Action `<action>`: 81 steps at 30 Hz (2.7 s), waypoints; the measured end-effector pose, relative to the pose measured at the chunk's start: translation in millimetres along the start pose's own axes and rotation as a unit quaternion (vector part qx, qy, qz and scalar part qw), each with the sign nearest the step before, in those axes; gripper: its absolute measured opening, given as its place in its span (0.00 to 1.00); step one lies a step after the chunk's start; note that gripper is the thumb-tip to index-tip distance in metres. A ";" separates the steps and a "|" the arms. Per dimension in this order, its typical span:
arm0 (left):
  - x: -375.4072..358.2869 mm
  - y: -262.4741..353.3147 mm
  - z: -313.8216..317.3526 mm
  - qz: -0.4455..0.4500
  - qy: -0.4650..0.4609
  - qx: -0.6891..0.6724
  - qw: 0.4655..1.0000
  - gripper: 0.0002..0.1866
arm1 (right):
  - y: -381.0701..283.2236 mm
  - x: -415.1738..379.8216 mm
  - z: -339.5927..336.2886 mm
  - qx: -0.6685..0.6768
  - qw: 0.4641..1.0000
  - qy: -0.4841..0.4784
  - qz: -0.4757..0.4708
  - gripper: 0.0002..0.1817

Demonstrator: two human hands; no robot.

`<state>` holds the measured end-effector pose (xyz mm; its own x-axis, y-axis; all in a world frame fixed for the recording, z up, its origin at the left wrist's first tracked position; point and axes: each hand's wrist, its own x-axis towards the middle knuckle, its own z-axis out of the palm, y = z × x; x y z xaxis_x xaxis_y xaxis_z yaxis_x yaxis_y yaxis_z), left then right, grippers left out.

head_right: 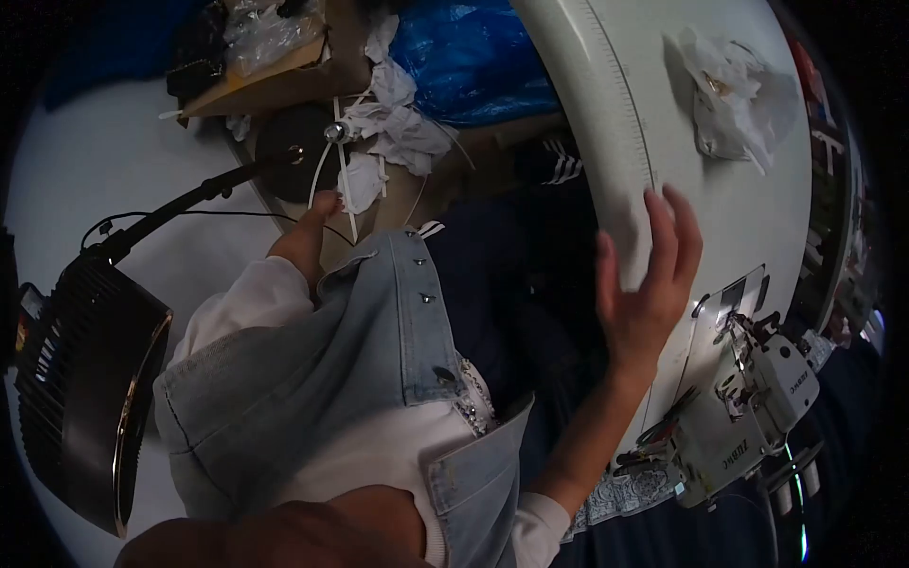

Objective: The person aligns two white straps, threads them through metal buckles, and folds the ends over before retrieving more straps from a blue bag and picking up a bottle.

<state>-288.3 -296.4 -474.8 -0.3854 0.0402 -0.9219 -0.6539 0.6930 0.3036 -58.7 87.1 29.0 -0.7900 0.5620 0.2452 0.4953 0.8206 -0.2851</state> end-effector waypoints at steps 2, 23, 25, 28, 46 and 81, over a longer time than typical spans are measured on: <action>-16.6 -0.1 30.4 -0.030 -0.011 -0.034 0.999 0.06 | 0.9 47.9 23.5 0.016 0.997 -0.059 -0.035 0.29; 197.1 168.6 59.4 0.060 0.214 0.330 0.917 0.23 | -6.8 192.4 97.3 -0.130 0.961 -0.240 -0.045 0.48; 201.8 177.7 67.0 0.071 0.211 0.306 0.925 0.24 | -1.6 194.0 91.6 -0.145 0.946 -0.282 -0.063 0.53; 210.0 185.4 76.7 0.106 0.214 0.239 0.941 0.27 | -0.7 192.8 91.8 -0.160 0.940 -0.296 -0.060 0.53; 237.2 151.7 71.9 0.244 0.255 0.171 0.920 0.31 | 2.0 190.0 93.4 -0.176 0.928 -0.326 -0.037 0.52; -392.8 401.9 52.9 0.486 -0.598 -0.166 0.615 0.22 | -30.2 52.8 108.6 0.523 0.849 -0.069 -0.017 0.24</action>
<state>-365.2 4.4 -3.4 -0.0738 0.9578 0.2777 -0.6663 -0.2545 0.7009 -154.6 80.7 -50.1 -0.8683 0.4629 0.1786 -0.0630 0.2542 -0.9651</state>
